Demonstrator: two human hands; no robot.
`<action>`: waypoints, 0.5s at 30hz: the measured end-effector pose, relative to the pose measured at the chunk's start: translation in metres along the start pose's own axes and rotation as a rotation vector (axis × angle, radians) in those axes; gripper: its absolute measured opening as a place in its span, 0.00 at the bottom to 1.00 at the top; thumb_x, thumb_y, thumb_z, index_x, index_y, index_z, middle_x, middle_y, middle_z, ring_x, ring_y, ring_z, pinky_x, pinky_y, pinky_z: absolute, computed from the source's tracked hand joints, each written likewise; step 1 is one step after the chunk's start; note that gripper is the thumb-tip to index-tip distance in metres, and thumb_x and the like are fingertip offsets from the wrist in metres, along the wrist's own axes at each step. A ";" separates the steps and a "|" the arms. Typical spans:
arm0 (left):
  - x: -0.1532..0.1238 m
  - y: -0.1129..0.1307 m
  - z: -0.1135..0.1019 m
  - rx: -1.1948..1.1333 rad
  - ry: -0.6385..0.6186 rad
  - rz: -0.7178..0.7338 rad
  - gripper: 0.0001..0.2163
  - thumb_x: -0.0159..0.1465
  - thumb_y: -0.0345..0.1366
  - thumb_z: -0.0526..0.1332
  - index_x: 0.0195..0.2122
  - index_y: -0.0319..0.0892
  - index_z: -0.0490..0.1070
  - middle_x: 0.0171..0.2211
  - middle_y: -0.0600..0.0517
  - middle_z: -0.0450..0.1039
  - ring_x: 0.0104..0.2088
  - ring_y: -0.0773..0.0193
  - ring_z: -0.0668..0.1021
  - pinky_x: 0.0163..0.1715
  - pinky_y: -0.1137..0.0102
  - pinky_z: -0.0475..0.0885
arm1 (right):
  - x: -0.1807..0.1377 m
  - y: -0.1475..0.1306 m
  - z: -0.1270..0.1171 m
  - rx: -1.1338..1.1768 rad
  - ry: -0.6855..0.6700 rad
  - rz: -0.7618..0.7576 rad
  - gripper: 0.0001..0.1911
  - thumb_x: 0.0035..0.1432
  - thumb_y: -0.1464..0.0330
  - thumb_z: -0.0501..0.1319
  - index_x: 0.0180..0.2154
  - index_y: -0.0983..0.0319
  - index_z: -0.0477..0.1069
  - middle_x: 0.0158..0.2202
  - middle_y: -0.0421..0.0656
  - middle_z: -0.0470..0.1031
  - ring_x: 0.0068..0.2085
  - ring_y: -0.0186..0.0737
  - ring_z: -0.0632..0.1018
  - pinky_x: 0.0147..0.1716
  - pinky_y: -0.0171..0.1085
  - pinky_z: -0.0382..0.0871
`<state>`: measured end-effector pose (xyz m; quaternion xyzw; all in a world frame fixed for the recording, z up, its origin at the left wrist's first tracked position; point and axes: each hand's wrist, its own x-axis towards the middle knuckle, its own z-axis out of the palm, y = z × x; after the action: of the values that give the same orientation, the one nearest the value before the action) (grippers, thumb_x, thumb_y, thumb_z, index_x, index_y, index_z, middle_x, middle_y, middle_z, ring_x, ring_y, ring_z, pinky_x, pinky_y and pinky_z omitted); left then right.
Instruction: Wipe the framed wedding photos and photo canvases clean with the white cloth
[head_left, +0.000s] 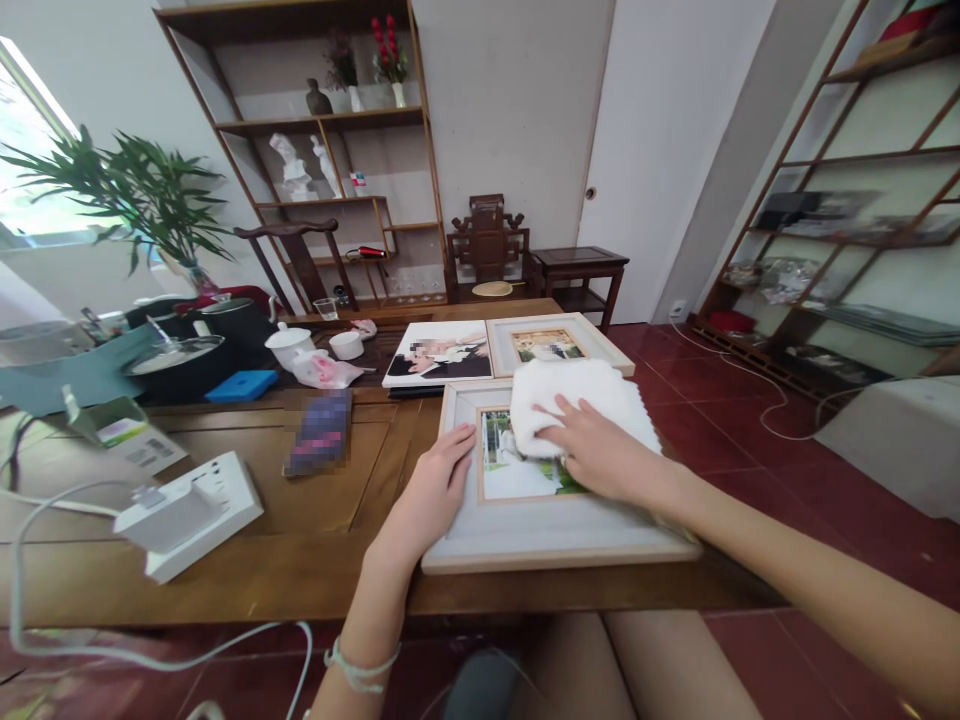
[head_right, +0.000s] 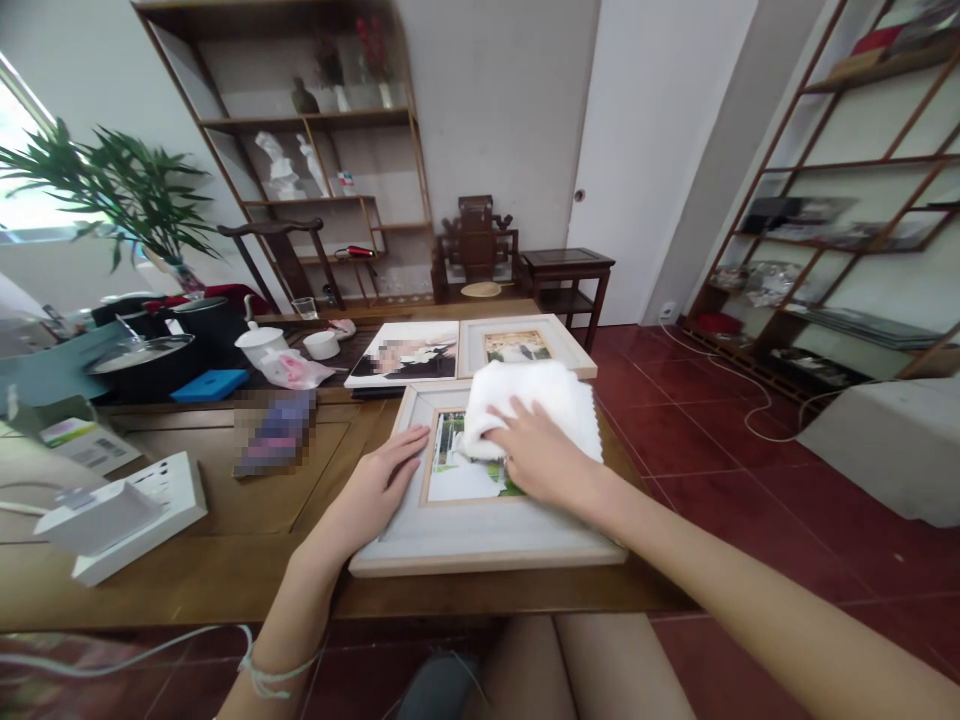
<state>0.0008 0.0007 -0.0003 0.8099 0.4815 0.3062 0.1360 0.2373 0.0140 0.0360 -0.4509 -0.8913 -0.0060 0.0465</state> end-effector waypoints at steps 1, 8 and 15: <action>0.000 0.000 0.000 0.003 0.000 0.001 0.18 0.64 0.29 0.49 0.53 0.36 0.68 0.56 0.43 0.67 0.57 0.57 0.68 0.58 0.57 0.62 | -0.010 -0.010 -0.005 0.019 -0.033 0.006 0.29 0.49 0.80 0.50 0.53 0.62 0.67 0.63 0.50 0.58 0.62 0.59 0.57 0.56 0.58 0.53; 0.000 -0.001 0.002 0.024 -0.005 0.005 0.18 0.64 0.30 0.48 0.52 0.37 0.69 0.56 0.44 0.67 0.57 0.57 0.68 0.58 0.57 0.62 | -0.069 -0.061 -0.049 0.276 -0.253 -0.231 0.29 0.45 0.80 0.50 0.49 0.58 0.71 0.58 0.46 0.66 0.58 0.50 0.66 0.55 0.48 0.60; 0.000 0.001 0.000 0.010 -0.018 -0.002 0.18 0.64 0.29 0.48 0.52 0.37 0.69 0.56 0.44 0.67 0.57 0.57 0.68 0.59 0.59 0.62 | -0.053 -0.048 -0.023 0.301 -0.119 -0.235 0.30 0.45 0.80 0.52 0.51 0.60 0.69 0.64 0.45 0.56 0.64 0.46 0.54 0.62 0.48 0.47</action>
<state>0.0017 0.0003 0.0007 0.8129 0.4826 0.2963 0.1363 0.2313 -0.0580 0.0556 -0.3313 -0.9298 0.1487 0.0597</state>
